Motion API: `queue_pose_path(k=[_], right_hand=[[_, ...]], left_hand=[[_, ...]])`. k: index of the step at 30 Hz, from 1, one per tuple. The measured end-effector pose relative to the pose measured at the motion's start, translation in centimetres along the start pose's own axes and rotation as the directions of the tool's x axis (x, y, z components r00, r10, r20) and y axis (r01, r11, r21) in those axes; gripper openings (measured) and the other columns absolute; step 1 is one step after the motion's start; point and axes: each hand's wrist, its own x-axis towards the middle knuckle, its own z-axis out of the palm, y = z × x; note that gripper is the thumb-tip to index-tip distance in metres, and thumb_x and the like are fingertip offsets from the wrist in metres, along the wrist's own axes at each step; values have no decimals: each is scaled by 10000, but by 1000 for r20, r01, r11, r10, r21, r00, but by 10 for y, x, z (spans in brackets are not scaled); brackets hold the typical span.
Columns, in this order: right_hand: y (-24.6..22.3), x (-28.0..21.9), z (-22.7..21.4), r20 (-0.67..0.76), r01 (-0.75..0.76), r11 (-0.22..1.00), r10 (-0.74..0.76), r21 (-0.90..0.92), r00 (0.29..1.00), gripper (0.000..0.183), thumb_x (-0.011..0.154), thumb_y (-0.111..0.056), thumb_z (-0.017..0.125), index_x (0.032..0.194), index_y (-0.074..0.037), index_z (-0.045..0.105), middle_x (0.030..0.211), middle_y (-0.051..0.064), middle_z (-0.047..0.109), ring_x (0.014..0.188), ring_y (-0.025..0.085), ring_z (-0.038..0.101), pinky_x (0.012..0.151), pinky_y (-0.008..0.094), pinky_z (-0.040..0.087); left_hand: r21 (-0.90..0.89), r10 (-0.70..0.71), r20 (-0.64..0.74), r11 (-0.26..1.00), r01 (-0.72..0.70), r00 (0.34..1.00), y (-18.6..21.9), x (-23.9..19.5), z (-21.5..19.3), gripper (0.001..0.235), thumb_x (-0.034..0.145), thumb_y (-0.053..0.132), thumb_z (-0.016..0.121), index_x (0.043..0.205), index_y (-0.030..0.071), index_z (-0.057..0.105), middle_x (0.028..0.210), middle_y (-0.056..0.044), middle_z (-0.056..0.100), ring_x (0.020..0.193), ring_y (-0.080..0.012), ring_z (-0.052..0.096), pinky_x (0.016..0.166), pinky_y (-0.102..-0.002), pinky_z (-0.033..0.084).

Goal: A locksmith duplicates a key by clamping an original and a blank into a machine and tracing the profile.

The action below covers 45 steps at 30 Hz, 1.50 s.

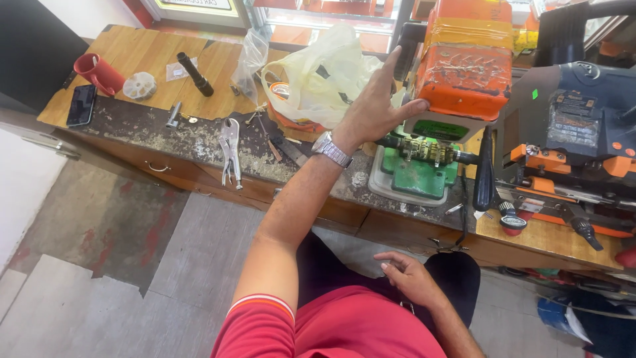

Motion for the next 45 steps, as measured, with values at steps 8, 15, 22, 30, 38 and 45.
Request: queue_pose_path(k=[8, 15, 22, 30, 38, 45], right_hand=[[-14, -3, 8, 26, 8, 999, -7, -34, 1000, 309, 974, -200, 633, 1230, -150, 798, 596, 9, 505, 537, 101, 437, 514, 258, 370], [-2, -5, 3, -19, -55, 998, 56, 7, 998, 312, 973, -192, 642, 1239, -148, 801, 608, 37, 514, 511, 110, 405, 464, 258, 343], [-27, 3, -14, -94, 70, 997, -72, -27, 993, 314, 960, -147, 652, 1235, -125, 801, 646, 10, 586, 581, 101, 493, 576, 249, 434], [-67, -1, -56, -261, 191, 972, -222, -139, 939, 329, 952, -158, 645, 1249, -164, 787, 585, 99, 671, 535, 169, 569, 521, 320, 524], [-53, 4, -49, -261, 195, 978, -207, -72, 943, 314, 955, -191, 653, 1236, -163, 792, 574, 100, 664, 520, 177, 598, 508, 320, 540], [-37, 0, -36, -211, 160, 987, -161, -19, 964, 326, 941, -173, 660, 1232, -165, 806, 719, 149, 766, 625, 208, 655, 636, 367, 581]], left_hand=[[42, -25, 5, 999, 25, 1000, 7, -2, -1, 1182, 812, 818, 478, 1604, 45, 61, 1683, -227, 230, 1513, -388, 362, 1171, -541, 409], [16, -33, 22, 999, 32, 999, 1, 1, -1, 1191, 799, 822, 518, 1609, 87, 49, 1688, -217, 238, 1516, -396, 365, 1162, -561, 417], [32, -11, 19, 999, 11, 1000, 7, -5, -3, 1178, 812, 811, 493, 1604, 45, 74, 1682, -218, 237, 1516, -383, 364, 1180, -533, 406], [-125, -157, -119, 982, 142, 980, -14, -19, 1, 1013, 884, 687, 663, 1622, 134, 243, 1166, -137, 580, 1091, -293, 660, 952, -474, 548], [-68, -135, -190, 990, 124, 972, -8, -42, -29, 883, 963, 579, 648, 1600, 90, 282, 1380, -226, 494, 1277, -404, 579, 1048, -530, 509], [383, 106, -309, 923, 22, 945, -6, -53, -14, 725, 904, 360, 783, 1503, 87, 480, 1457, -221, 480, 1367, -415, 508, 1181, -563, 369]])
